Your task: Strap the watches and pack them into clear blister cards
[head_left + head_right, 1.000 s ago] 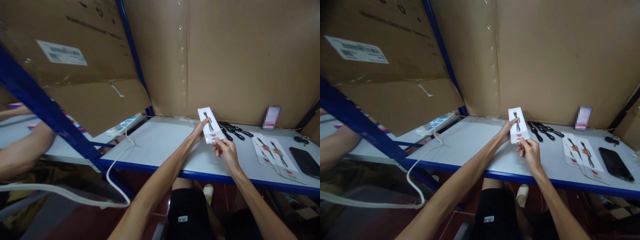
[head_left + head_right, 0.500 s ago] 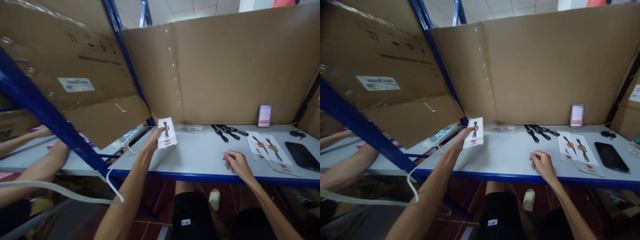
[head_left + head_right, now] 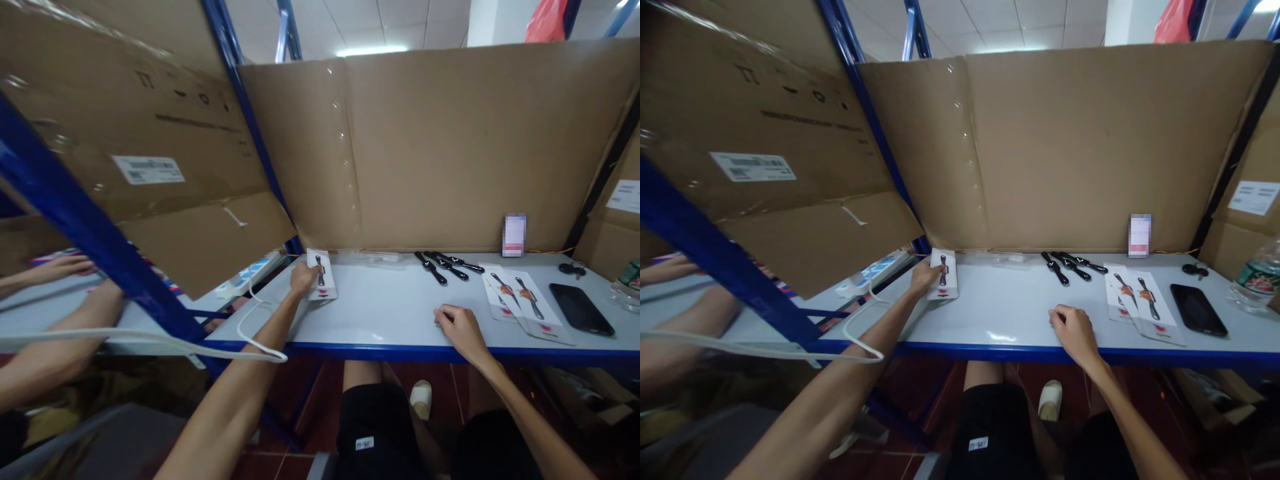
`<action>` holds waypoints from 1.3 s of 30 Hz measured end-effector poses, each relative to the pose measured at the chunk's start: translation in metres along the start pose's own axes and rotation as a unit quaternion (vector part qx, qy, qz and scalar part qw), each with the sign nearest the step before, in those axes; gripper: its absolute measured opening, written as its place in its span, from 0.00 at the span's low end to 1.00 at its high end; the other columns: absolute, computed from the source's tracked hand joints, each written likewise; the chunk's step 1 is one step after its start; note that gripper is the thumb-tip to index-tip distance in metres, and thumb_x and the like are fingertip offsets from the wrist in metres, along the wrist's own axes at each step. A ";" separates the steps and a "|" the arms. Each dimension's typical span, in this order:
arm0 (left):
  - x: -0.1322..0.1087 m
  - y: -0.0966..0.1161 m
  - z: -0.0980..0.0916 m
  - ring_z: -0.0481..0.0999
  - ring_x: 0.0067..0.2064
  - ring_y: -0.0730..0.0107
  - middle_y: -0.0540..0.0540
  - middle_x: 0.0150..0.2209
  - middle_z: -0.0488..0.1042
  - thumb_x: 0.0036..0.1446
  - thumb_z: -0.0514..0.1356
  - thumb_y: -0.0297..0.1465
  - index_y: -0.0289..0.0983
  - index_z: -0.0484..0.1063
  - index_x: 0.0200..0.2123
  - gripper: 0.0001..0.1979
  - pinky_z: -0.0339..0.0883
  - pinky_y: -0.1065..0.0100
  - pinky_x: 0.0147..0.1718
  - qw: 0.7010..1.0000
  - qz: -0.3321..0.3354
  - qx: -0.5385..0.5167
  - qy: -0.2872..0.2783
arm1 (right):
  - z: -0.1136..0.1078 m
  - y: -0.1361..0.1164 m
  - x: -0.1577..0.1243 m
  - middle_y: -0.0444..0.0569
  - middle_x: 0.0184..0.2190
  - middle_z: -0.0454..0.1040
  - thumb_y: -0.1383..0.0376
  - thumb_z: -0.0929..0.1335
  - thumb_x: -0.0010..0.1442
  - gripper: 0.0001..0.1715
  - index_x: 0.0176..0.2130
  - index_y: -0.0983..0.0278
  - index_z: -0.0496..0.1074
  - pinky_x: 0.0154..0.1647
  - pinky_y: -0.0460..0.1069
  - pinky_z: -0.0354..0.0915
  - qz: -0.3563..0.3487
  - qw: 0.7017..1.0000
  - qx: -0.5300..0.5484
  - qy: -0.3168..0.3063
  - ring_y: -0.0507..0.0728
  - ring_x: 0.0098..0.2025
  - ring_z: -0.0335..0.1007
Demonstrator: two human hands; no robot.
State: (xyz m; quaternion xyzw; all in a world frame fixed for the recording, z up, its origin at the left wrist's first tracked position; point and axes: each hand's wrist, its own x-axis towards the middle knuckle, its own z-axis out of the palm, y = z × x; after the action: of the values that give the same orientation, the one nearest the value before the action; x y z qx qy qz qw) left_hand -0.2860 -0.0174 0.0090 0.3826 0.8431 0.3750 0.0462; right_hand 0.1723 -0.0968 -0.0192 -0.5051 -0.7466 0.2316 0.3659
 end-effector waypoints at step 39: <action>-0.071 0.120 0.092 0.66 0.59 0.46 0.32 0.56 0.68 0.68 0.53 0.40 0.39 0.77 0.51 0.18 0.60 0.52 0.56 0.859 0.427 0.267 -0.089 | -0.001 -0.007 -0.006 0.46 0.24 0.78 0.63 0.65 0.67 0.19 0.26 0.61 0.76 0.33 0.47 0.56 -0.009 0.999 -0.003 0.032 0.54 0.27 0.69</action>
State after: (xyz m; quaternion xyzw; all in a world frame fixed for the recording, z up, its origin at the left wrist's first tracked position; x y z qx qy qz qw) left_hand -0.1296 0.0404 0.0084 0.7349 0.6568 0.0831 -0.1475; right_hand 0.1705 -0.1049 -0.0149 -0.5064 -0.7398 0.2101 0.3900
